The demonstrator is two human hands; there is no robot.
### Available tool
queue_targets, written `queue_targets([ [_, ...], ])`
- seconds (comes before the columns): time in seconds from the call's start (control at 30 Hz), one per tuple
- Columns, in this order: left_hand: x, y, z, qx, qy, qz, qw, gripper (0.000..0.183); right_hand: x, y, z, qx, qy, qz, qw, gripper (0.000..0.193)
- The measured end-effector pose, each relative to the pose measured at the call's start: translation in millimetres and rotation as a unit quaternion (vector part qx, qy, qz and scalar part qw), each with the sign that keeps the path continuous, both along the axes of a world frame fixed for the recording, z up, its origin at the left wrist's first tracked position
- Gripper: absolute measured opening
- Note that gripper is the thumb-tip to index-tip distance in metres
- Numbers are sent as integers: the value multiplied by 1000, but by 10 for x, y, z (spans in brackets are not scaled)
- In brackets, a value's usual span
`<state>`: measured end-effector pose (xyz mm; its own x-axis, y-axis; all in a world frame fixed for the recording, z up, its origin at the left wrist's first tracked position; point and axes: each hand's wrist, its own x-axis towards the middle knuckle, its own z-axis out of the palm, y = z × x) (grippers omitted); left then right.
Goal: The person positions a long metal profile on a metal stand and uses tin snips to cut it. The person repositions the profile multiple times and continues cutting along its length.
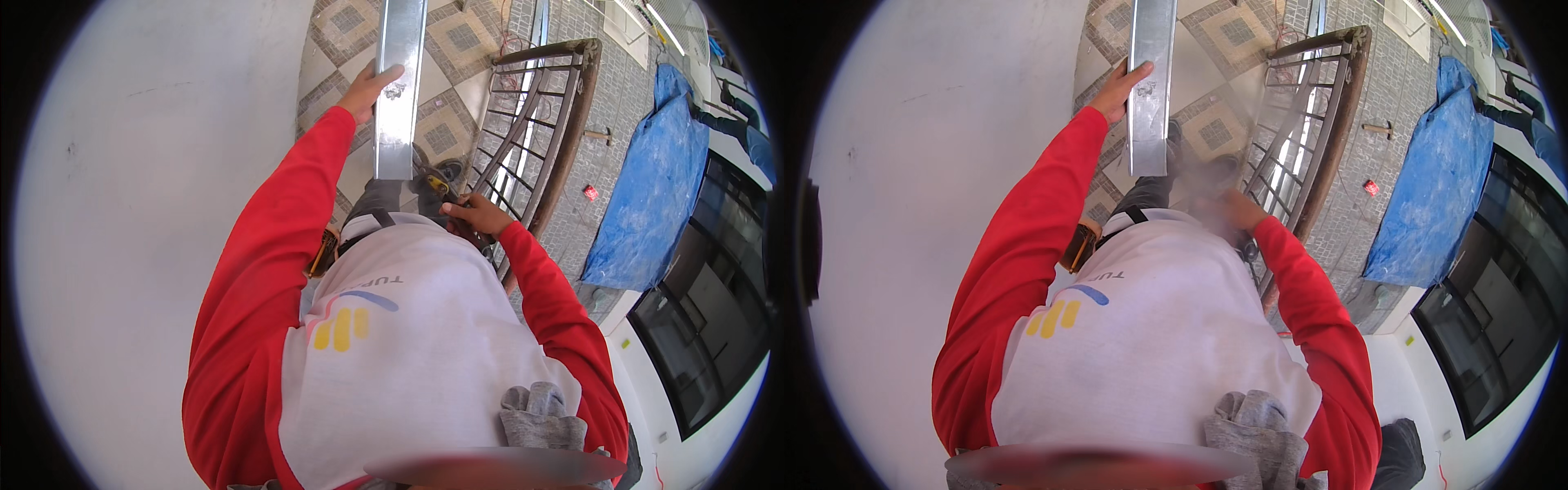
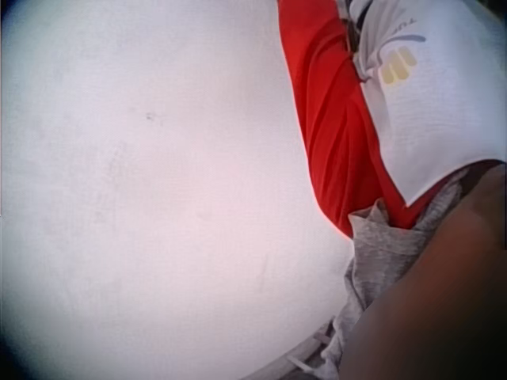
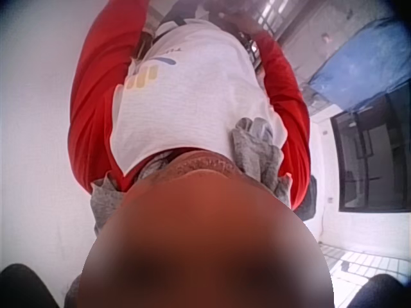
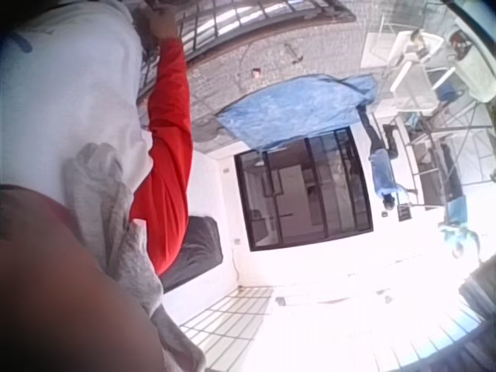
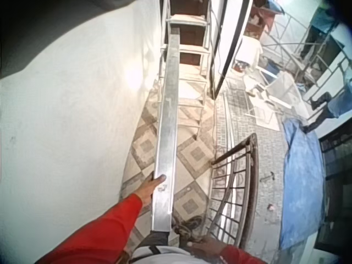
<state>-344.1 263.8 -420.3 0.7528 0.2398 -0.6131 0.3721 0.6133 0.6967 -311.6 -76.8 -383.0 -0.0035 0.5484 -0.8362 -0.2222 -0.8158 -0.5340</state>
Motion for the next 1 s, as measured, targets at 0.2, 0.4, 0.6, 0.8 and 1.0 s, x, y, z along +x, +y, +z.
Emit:
queue_targets([
  [0.2,-108,80,-111,-25,-9,-7,1000,84,94,211,354,51,-8,-2,999,47],
  [0.4,-199,114,-102,-31,-2,-17,999,85,102,283,460,83,-47,33,995,48],
  [0.6,-299,135,-78,-33,-11,-19,999,87,101,281,355,-60,-27,83,994,41],
  [0.8,-399,115,-80,-24,-14,-8,1000,89,66,265,359,2,-107,114,988,42],
  [1.0,-483,205,9,-7,-3,-10,1000,88,54,405,395,-23,-65,167,983,42],
])
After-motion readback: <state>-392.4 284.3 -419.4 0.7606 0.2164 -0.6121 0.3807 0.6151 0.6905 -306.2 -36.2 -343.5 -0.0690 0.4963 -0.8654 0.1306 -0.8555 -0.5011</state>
